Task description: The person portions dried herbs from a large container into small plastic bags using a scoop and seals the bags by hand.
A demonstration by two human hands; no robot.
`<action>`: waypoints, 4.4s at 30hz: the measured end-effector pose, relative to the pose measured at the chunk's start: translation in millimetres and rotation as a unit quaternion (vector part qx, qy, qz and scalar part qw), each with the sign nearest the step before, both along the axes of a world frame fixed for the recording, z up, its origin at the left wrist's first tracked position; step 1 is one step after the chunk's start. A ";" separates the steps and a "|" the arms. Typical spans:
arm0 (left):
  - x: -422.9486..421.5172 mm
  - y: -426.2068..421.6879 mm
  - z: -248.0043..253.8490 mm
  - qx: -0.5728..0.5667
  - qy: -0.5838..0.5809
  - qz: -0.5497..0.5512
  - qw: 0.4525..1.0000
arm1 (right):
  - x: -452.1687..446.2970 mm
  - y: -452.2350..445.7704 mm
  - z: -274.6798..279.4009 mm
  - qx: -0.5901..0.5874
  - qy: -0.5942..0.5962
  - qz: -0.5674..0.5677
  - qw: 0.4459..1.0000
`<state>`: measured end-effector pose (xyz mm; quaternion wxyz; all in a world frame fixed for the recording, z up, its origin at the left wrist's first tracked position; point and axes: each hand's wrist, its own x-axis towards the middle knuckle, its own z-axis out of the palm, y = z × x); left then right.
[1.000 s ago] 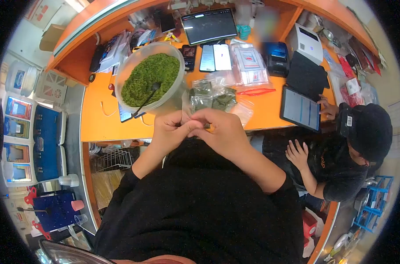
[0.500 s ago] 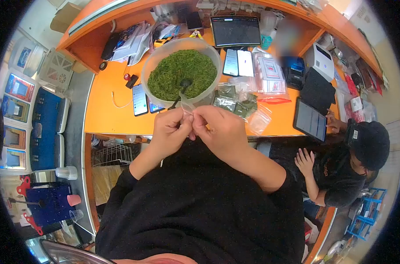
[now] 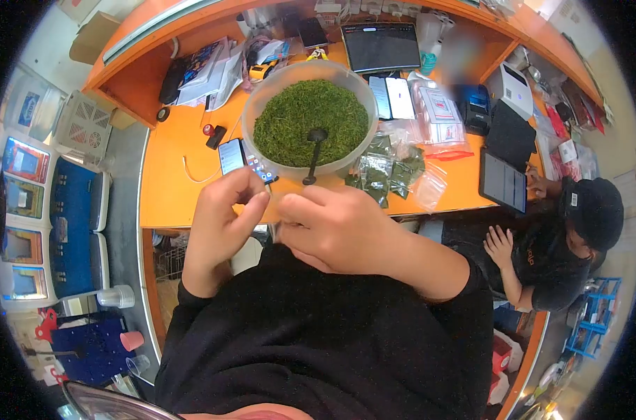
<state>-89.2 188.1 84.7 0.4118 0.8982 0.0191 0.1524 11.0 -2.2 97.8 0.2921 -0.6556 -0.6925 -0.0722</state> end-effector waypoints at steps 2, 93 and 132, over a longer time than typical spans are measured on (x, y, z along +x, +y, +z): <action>-4.5 5.2 5.1 -0.110 0.016 -0.139 0.984 | -2.4 7.5 -2.0 0.047 0.050 0.016 0.998; 92.5 -21.0 -33.2 -0.348 -0.129 -0.052 0.927 | 44.3 8.3 -54.9 0.296 0.589 -0.180 0.730; 212.4 -348.4 -161.3 -0.249 0.089 -0.026 0.964 | 161.5 -333.0 -200.9 0.191 0.580 -0.274 0.743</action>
